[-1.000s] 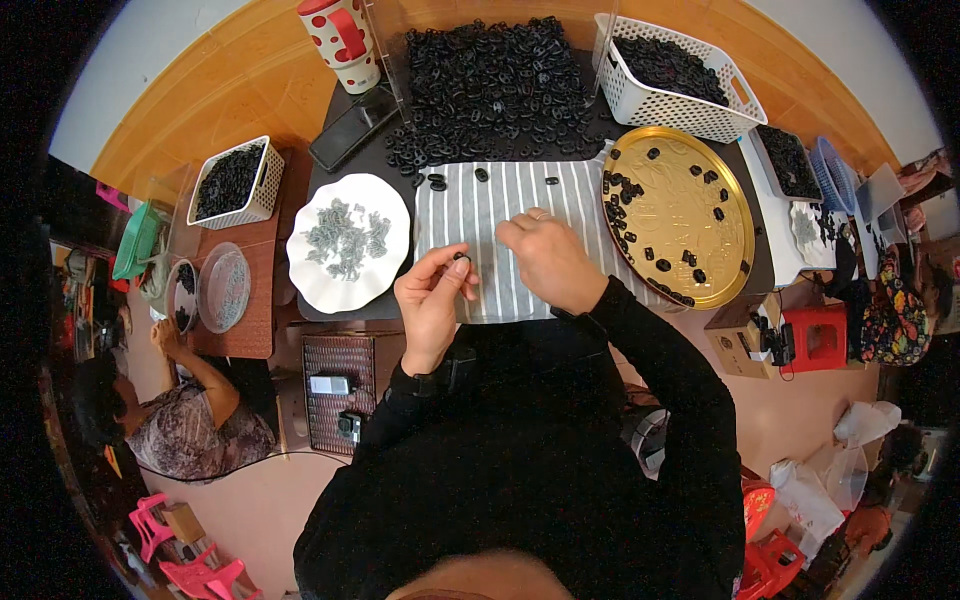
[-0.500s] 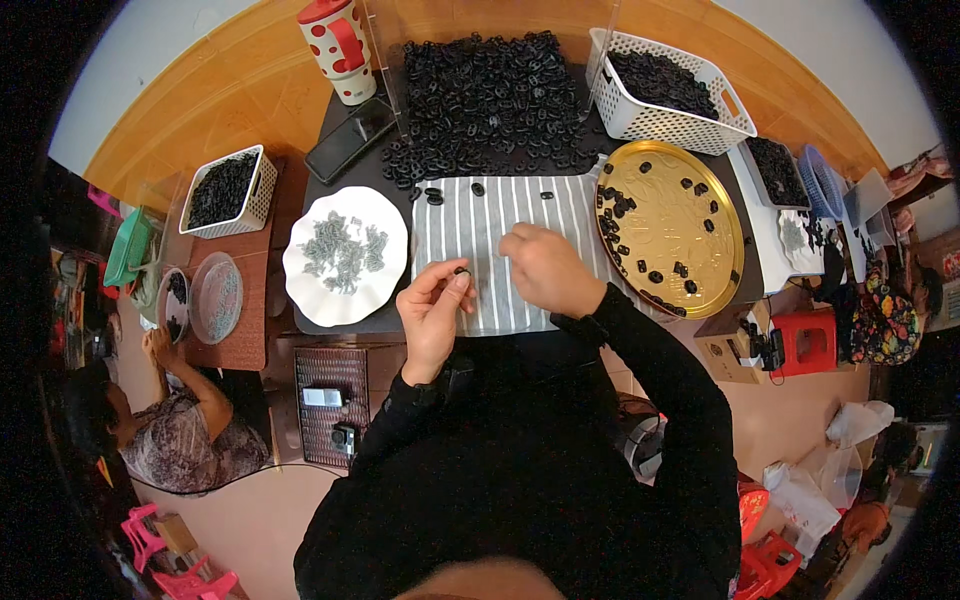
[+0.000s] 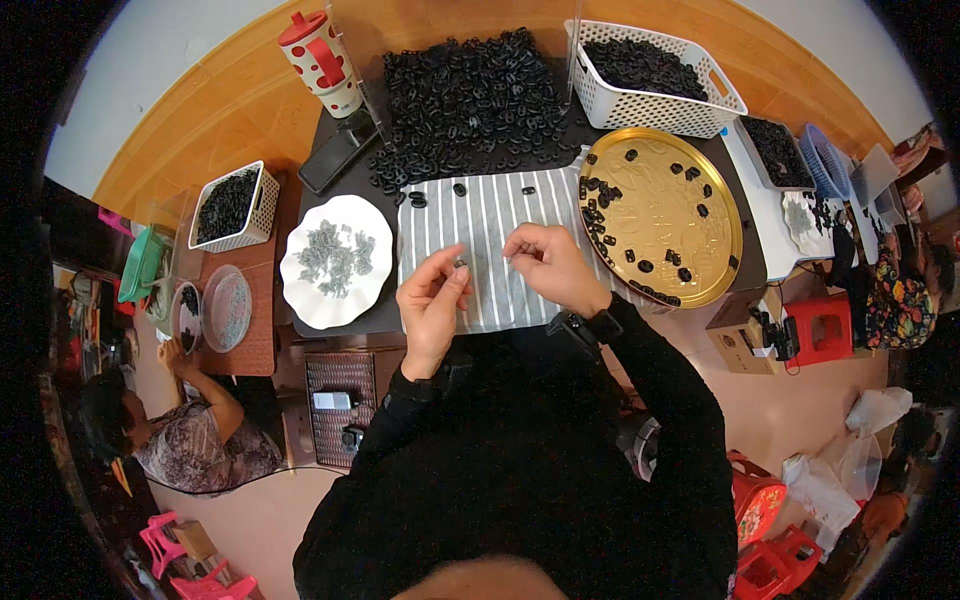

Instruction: The person assembles small black plastic components by hand, inserting a small metal pin into each piece. They pick up a black part from a pile, insert the pin, and place the assembled unit onto a gold tray. The process is repeated continuously throughout the video.

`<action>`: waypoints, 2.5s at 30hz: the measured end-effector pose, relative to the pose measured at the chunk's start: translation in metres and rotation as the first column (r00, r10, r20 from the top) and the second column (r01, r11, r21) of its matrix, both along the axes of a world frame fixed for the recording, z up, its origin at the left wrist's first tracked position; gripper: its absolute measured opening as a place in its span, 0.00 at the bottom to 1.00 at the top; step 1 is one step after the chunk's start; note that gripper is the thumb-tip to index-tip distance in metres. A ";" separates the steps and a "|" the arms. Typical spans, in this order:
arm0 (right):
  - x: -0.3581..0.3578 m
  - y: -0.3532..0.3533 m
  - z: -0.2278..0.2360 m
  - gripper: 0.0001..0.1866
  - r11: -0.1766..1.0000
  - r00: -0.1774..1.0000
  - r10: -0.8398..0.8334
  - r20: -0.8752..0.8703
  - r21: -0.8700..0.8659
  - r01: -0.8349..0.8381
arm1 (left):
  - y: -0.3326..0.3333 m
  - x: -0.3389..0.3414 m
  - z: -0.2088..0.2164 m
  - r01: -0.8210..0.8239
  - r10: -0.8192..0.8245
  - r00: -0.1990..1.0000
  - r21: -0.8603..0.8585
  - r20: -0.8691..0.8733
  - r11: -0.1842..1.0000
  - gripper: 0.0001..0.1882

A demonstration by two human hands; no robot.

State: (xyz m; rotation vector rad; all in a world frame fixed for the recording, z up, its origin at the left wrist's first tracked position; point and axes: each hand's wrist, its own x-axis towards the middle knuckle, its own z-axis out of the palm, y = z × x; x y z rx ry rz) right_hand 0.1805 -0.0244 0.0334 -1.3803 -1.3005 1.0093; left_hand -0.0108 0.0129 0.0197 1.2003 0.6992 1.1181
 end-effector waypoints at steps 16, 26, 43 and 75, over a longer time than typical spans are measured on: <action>-0.019 -0.018 0.000 0.05 0.961 0.969 -0.157 -0.189 0.197 0.195 | -0.008 0.032 0.013 -0.002 0.242 0.920 0.617 -0.307 0.787 0.05; -0.019 -0.029 -0.003 0.06 0.894 0.677 -0.235 0.697 0.429 -0.132 | 0.003 0.018 0.002 0.054 0.224 0.889 0.577 -0.400 0.815 0.09; -0.041 -0.013 -0.011 0.04 0.953 0.977 -0.204 -0.059 0.217 0.212 | 0.001 0.016 -0.020 0.103 -0.100 0.994 -0.066 0.038 0.993 0.11; -0.015 -0.036 0.000 0.08 0.883 0.917 -0.391 0.079 0.311 0.350 | 0.004 0.019 -0.022 0.067 -0.071 0.995 0.059 0.063 0.996 0.11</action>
